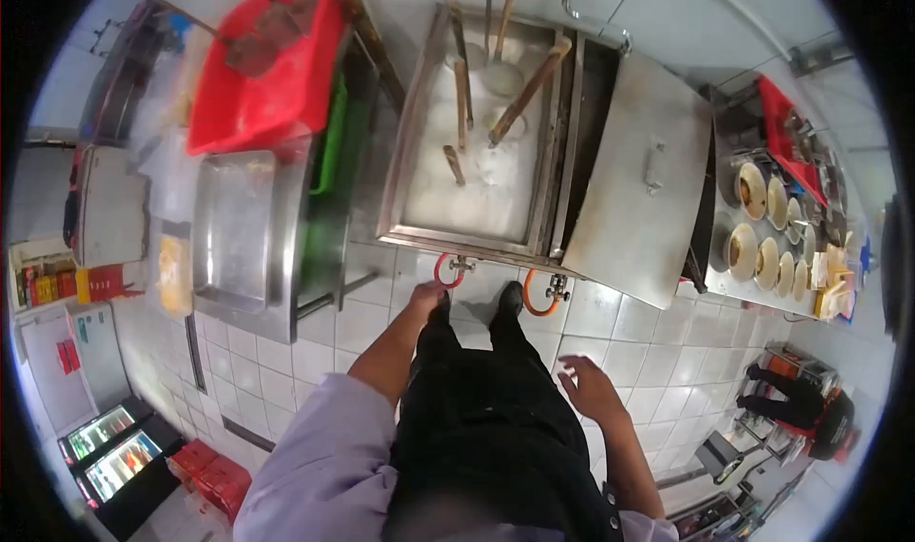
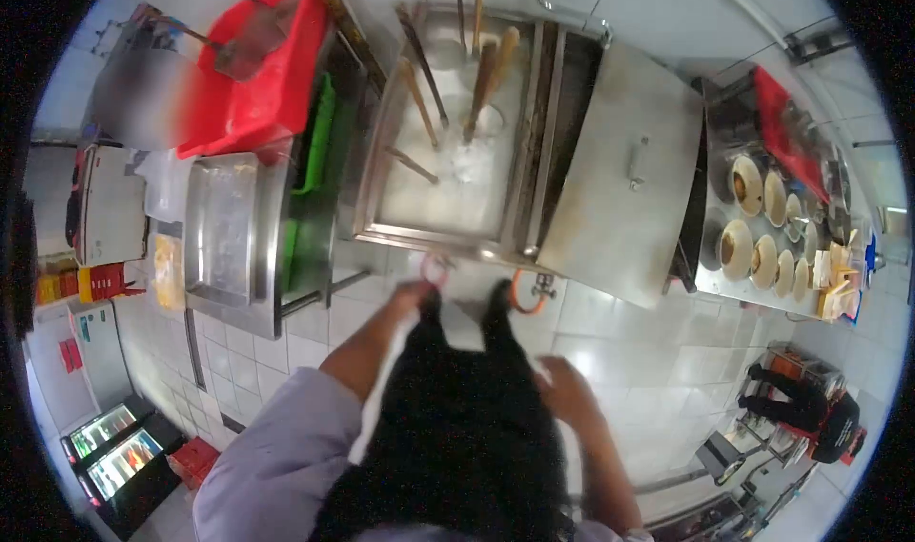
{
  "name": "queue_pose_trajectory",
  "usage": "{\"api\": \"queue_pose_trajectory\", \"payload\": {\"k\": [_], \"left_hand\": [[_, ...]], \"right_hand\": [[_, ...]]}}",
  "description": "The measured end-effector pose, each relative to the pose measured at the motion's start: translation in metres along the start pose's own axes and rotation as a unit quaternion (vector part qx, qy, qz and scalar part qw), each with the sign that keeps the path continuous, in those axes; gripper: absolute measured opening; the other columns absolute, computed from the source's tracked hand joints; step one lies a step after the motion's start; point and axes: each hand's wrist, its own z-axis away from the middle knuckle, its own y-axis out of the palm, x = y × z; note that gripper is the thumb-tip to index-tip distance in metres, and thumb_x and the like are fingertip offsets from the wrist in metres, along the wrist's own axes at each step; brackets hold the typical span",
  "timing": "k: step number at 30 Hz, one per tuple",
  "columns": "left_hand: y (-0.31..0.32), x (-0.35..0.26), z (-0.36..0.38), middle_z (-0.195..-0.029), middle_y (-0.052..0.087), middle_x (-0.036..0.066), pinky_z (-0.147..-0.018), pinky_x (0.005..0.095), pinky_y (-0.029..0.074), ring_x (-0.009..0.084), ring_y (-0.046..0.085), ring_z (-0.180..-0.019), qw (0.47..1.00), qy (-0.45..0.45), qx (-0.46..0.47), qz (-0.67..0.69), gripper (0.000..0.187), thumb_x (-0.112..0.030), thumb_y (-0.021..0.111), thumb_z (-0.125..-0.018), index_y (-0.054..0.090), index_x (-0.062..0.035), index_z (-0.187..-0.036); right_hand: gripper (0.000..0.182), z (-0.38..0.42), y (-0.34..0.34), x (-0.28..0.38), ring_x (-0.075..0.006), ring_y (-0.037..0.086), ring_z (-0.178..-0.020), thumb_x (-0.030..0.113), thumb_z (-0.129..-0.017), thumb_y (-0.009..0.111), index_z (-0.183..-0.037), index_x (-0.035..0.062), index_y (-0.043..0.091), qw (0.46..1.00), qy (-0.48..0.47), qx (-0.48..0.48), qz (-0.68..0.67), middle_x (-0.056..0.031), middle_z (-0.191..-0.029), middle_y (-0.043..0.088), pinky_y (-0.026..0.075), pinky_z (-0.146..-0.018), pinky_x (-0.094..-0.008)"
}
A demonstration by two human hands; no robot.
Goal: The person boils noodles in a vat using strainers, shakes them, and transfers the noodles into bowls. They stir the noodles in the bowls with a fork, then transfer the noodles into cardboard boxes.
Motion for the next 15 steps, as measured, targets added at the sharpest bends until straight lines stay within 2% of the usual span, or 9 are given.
{"api": "queue_pose_trajectory", "payload": {"k": [1, 3, 4, 6, 9, 12, 13, 14, 15], "left_hand": [[-0.012, 0.057, -0.058, -0.085, 0.070, 0.013, -0.058, 0.0365, 0.046, 0.0207, 0.064, -0.068, 0.948, 0.198, 0.025, -0.250, 0.013, -0.013, 0.059, -0.091, 0.067, -0.0048, -0.088], [0.019, 0.046, -0.077, -0.076, 0.064, 0.013, -0.067, 0.0356, 0.051, 0.0238, 0.065, -0.074, 0.992, -0.073, -0.081, -0.069, 0.014, -0.014, 0.056, -0.092, 0.063, -0.0064, -0.082], [0.023, 0.063, -0.089, -0.073, 0.061, 0.013, -0.071, 0.0344, 0.053, 0.0244, 0.066, -0.077, 0.980, -0.017, -0.051, 0.193, 0.020, -0.018, 0.054, -0.095, 0.064, -0.0068, -0.082], [0.008, 0.130, -0.149, -0.074, 0.061, 0.011, -0.067, 0.0344, 0.051, 0.0250, 0.065, -0.076, 0.970, 0.232, -0.050, 0.046, 0.013, -0.011, 0.057, -0.091, 0.065, -0.0069, -0.081], [0.042, 0.038, -0.089, -0.077, 0.062, 0.010, -0.068, 0.0351, 0.053, 0.0260, 0.064, -0.075, 0.991, 0.021, -0.119, -0.065, 0.007, -0.002, 0.065, -0.079, 0.062, -0.0069, -0.074], [0.006, 0.102, -0.137, -0.083, 0.065, 0.010, -0.070, 0.0374, 0.054, 0.0280, 0.064, -0.079, 0.952, 0.118, 0.008, 0.283, 0.011, 0.000, 0.071, -0.069, 0.062, -0.0064, -0.072], [0.013, 0.078, -0.119, -0.085, 0.066, 0.010, -0.075, 0.0382, 0.054, 0.0282, 0.063, -0.081, 0.985, 0.164, -0.050, 0.030, 0.008, -0.005, 0.073, -0.071, 0.064, -0.0063, -0.072], [0.016, 0.065, -0.109, -0.085, 0.066, 0.010, -0.075, 0.0382, 0.054, 0.0282, 0.063, -0.081, 0.986, 0.161, -0.046, 0.026, 0.008, -0.005, 0.073, -0.071, 0.064, -0.0063, -0.072], [0.016, 0.054, -0.101, -0.087, 0.066, 0.011, -0.077, 0.0377, 0.053, 0.0284, 0.063, -0.084, 0.984, 0.097, -0.012, 0.150, 0.008, -0.006, 0.072, -0.071, 0.065, -0.0060, -0.076]], "right_hand": [[0.031, 0.010, 0.007, -0.020, -0.0331, 0.066, -0.093, 0.019, -0.091, 0.064, -0.117, 0.0028, 0.062, 0.999, 0.013, 0.014, 0.050, -0.0175, -0.103, 0.066, 0.053, -0.083, -0.0395], [0.032, 0.039, 0.023, -0.059, -0.0338, 0.066, -0.093, 0.020, -0.091, 0.064, -0.117, 0.0027, 0.062, 0.993, 0.036, 0.041, 0.101, -0.0182, -0.103, 0.066, 0.053, -0.083, -0.0399], [0.033, 0.055, 0.029, -0.076, -0.0338, 0.066, -0.093, 0.021, -0.090, 0.064, -0.118, 0.0027, 0.062, 0.993, 0.050, 0.043, 0.093, -0.0188, -0.104, 0.066, 0.053, -0.083, -0.0406], [0.034, 0.072, 0.030, -0.091, -0.0333, 0.067, -0.093, 0.023, -0.090, 0.064, -0.118, 0.0028, 0.062, 0.991, 0.101, 0.065, 0.051, -0.0197, -0.105, 0.067, 0.053, -0.082, -0.0413], [0.033, 0.089, 0.036, -0.103, -0.0325, 0.067, -0.092, 0.022, -0.091, 0.062, -0.118, 0.0030, 0.062, 0.971, 0.206, 0.068, -0.097, -0.0189, -0.107, 0.067, 0.053, -0.082, -0.0413], [0.033, 0.104, 0.042, -0.116, -0.0314, 0.067, -0.089, 0.021, -0.091, 0.061, -0.118, 0.0032, 0.062, 0.973, 0.203, 0.038, -0.107, -0.0180, -0.105, 0.068, 0.053, -0.081, -0.0407], [0.035, 0.101, 0.040, -0.117, -0.0306, 0.065, -0.100, 0.022, -0.092, 0.062, -0.122, 0.0032, 0.060, 0.969, 0.222, 0.069, -0.082, -0.0182, -0.115, 0.065, 0.053, -0.087, -0.0411], [0.037, 0.097, 0.039, -0.117, -0.0298, 0.063, -0.110, 0.022, -0.093, 0.062, -0.125, 0.0032, 0.059, 0.964, 0.238, 0.101, -0.056, -0.0184, -0.124, 0.062, 0.052, -0.094, -0.0416], [0.035, 0.097, 0.040, -0.115, -0.0305, 0.064, -0.107, 0.021, -0.093, 0.062, -0.123, 0.0034, 0.060, 0.960, 0.256, 0.088, -0.072, -0.0188, -0.121, 0.062, 0.053, -0.091, -0.0420]]}}
